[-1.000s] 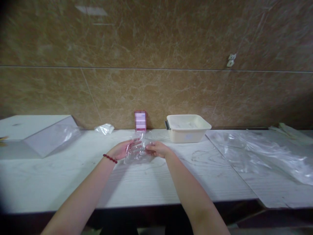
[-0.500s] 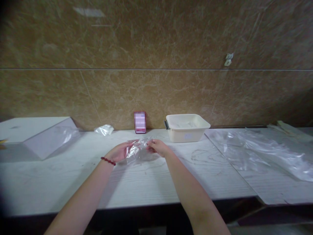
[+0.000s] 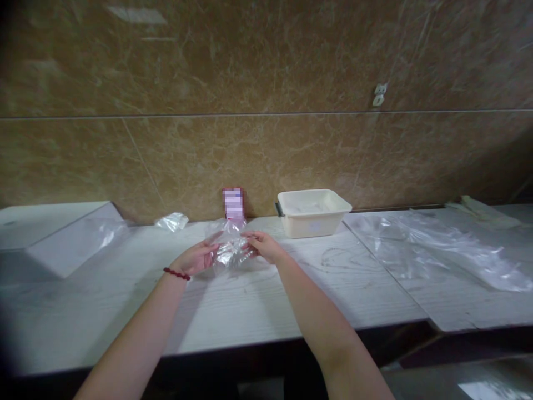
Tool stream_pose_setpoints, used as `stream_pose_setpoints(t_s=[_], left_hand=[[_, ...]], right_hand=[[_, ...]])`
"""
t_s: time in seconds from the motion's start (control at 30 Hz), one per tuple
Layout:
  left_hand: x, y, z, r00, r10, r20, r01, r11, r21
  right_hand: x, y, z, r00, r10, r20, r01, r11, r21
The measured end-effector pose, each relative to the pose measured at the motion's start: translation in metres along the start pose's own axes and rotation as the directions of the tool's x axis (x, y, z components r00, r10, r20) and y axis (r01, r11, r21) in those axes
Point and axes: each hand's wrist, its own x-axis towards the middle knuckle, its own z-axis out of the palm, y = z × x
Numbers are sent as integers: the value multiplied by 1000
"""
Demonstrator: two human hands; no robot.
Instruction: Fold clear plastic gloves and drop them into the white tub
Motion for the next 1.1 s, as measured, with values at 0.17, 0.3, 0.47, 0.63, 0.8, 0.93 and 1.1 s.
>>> stream_pose_setpoints(t_s=[0.17,0.3,0.47,0.63,0.8,0.93,1.1], left_hand=[[2,-3,-2,999,-5,-35,6,1000,29],[3,-5,-7,999,3,-52,0,999,44],[-2,2,-1,998,55,-13,-55,997,-62],[4,2,7,999,38,-26,-40,995,-86],[14,-10,4,987,68,-144,-62,997,42],[16,-13,3,969,125,-215,-103,989,111],[22,-16,-1,959,152,-237,-108,976,187]], right_hand=[[4,6,-3,1000,-15,-14,16,999,45],[4,7,-3,999,-31,-43,34,997,69],[4,5,-2,993,-112,-41,115,991,71],[5,6,-2,988,-127,-83,134,987,89],[7,7,-3,980,-165,-107,174,981,81],[7,7,-2,976,-177,-130,187,980,69],[7,5,0,969,-213,-128,228,967,115]])
